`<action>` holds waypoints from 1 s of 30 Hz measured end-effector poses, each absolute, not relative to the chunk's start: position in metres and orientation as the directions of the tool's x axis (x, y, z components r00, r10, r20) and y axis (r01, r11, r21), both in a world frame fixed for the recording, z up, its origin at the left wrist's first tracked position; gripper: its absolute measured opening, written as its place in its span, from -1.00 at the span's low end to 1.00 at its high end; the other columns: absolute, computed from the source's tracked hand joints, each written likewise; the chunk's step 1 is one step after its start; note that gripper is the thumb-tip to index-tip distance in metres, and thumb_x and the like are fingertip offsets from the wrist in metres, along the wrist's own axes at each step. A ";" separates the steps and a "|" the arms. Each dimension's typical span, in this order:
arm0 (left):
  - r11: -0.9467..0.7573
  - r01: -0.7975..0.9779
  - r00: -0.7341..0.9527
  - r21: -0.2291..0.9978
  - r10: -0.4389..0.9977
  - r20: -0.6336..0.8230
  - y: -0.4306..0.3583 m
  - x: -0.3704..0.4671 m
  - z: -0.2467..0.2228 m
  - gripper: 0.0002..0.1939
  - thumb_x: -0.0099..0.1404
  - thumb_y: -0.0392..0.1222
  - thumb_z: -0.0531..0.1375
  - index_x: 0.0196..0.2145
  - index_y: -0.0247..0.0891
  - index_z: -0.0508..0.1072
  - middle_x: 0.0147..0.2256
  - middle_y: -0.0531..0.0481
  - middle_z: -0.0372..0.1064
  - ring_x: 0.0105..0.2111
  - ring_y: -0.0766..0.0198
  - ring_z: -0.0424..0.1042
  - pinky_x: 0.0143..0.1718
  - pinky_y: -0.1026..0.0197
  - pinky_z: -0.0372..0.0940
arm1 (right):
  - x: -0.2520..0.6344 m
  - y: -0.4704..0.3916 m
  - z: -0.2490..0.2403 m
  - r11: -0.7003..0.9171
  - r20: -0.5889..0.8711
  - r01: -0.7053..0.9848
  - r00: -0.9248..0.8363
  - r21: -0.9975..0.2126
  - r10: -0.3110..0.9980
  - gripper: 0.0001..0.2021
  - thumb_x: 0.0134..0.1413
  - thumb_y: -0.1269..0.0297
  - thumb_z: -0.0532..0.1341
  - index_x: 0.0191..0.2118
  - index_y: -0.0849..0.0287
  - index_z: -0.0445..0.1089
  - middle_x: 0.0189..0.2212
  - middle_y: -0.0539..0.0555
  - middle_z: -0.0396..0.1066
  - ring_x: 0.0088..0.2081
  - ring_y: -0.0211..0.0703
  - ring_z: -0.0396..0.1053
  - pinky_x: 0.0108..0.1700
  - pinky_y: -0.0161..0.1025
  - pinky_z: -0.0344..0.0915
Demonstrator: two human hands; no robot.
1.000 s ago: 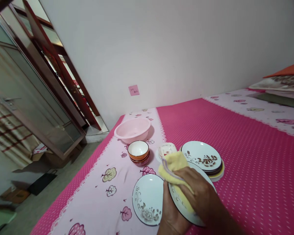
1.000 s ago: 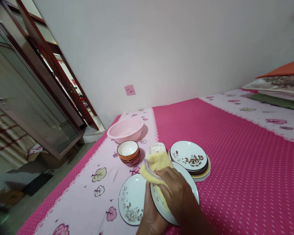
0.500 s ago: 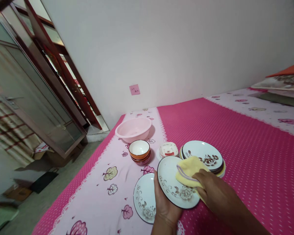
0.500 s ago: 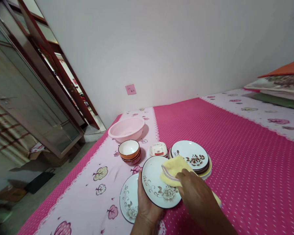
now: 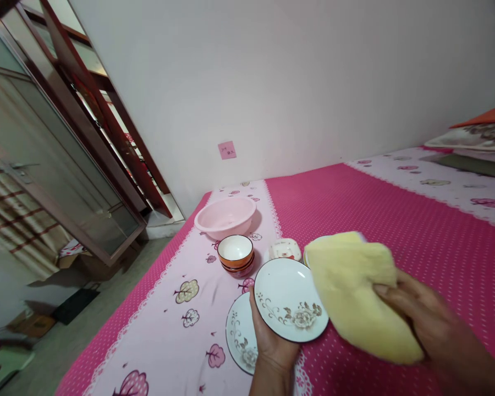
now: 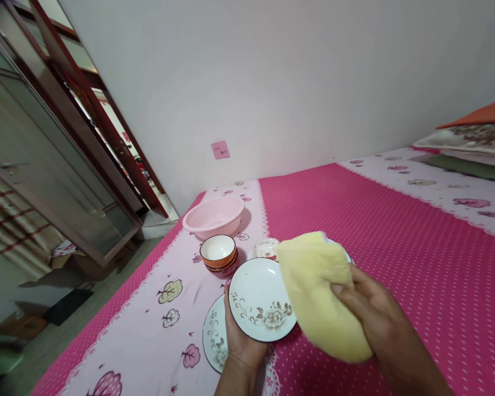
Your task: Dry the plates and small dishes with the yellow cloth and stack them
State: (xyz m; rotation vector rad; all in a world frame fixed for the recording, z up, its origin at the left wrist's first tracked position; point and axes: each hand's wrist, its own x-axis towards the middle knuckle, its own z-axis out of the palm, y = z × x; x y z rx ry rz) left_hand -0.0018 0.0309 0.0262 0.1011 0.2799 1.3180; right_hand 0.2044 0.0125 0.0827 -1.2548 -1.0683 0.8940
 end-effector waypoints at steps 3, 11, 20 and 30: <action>0.263 -0.944 0.222 0.201 0.953 -0.204 0.030 -0.002 0.024 -0.32 0.27 0.40 0.10 -0.02 -0.22 0.60 0.02 -0.21 0.54 0.18 -0.16 0.34 0.24 -0.19 0.10 | 0.213 0.013 0.078 0.064 -0.060 -0.300 0.385 -0.952 0.921 -0.59 0.07 0.07 0.29 0.03 0.09 0.50 -0.19 0.21 0.62 -0.30 0.19 0.59 -0.45 -0.10 0.51; 0.369 -0.905 0.344 0.210 0.927 -0.147 0.030 -0.006 0.023 -0.22 0.22 0.47 0.08 0.01 -0.26 0.58 0.04 -0.26 0.52 0.18 -0.24 0.31 0.22 -0.29 0.07 | 0.205 0.004 0.107 0.131 -0.017 -0.244 0.525 -0.961 0.851 -0.60 0.08 0.05 0.28 0.03 0.06 0.47 -0.14 0.16 0.59 -0.31 0.06 0.57 -0.49 -0.23 0.45; 0.425 -0.880 0.411 0.212 0.905 -0.107 0.028 -0.001 0.015 -0.20 0.24 0.45 0.06 0.09 -0.27 0.52 0.16 -0.27 0.42 0.25 -0.26 0.22 0.24 -0.30 0.03 | 0.175 -0.005 0.102 0.266 0.538 0.536 0.451 -0.801 0.712 -0.75 0.09 0.14 0.22 -0.12 0.02 0.48 -0.28 0.02 0.58 -0.28 0.04 0.55 -0.24 -0.10 0.50; 0.422 -0.878 0.420 0.224 0.906 -0.057 0.023 0.009 0.019 -0.33 0.35 0.27 0.10 0.13 -0.33 0.48 0.19 -0.25 0.39 0.19 -0.08 0.32 0.20 -0.06 0.19 | 0.139 0.027 0.051 0.647 0.798 0.633 -0.076 -0.425 0.597 -0.73 0.16 0.47 0.09 -0.05 0.14 0.40 -0.06 0.16 0.53 0.00 0.01 0.48 0.04 -0.04 0.42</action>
